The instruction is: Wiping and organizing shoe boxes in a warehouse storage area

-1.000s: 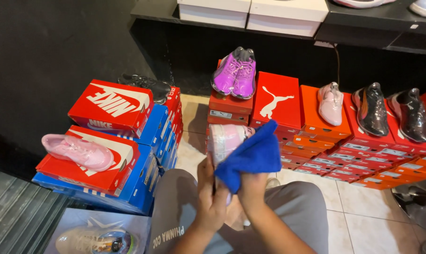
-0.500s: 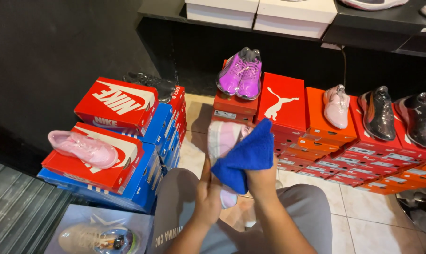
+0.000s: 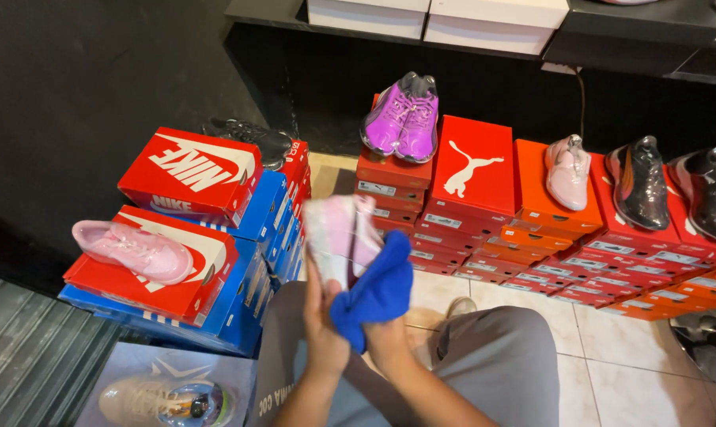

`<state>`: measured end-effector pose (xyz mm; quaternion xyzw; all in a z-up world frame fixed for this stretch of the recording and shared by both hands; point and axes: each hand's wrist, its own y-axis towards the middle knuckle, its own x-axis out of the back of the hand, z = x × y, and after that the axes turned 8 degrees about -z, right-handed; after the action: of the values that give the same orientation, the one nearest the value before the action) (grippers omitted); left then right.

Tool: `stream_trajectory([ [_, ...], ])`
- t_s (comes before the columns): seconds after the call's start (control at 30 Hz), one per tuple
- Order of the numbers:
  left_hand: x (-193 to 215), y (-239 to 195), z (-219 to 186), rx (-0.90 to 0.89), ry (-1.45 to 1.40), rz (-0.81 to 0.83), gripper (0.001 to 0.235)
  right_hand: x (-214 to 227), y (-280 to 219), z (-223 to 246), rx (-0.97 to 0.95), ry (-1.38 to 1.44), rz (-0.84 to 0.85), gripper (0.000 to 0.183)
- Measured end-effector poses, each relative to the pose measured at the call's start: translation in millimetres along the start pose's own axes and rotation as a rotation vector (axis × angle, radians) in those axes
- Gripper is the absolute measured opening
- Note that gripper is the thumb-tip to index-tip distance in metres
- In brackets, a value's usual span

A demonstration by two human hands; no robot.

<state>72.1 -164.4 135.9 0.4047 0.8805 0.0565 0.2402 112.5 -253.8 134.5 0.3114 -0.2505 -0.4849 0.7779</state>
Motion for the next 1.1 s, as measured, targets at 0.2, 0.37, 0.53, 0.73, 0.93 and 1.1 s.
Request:
stream_trajectory([
  [0.2,14.4,-5.3,8.0,0.096,-0.185,-0.098,0.062,-6.0,19.3,0.1,0.076,0.001,0.0,0.053],
  [0.37,18.3,2.0,1.4,0.101,0.053,0.076,0.059,12.6,35.9,-2.6,0.134,-0.037,0.022,0.055],
  [0.53,18.2,12.0,14.1,0.081,0.01,-0.021,0.062,10.3,5.4,8.0,0.188,-0.067,0.059,0.056],
  [0.73,37.4,-3.3,52.4,0.328,-0.245,-0.045,0.064,17.3,34.5,-28.2,0.146,0.04,0.056,0.07],
  [0.93,21.7,-41.2,35.5,0.461,-0.295,-0.087,0.061,20.5,31.3,-46.6,-0.04,-0.183,0.114,0.06],
  [1.1,17.2,-58.2,21.6,0.452,-0.27,-0.12,0.058,3.2,-6.5,4.2,0.134,-0.441,0.298,0.084],
])
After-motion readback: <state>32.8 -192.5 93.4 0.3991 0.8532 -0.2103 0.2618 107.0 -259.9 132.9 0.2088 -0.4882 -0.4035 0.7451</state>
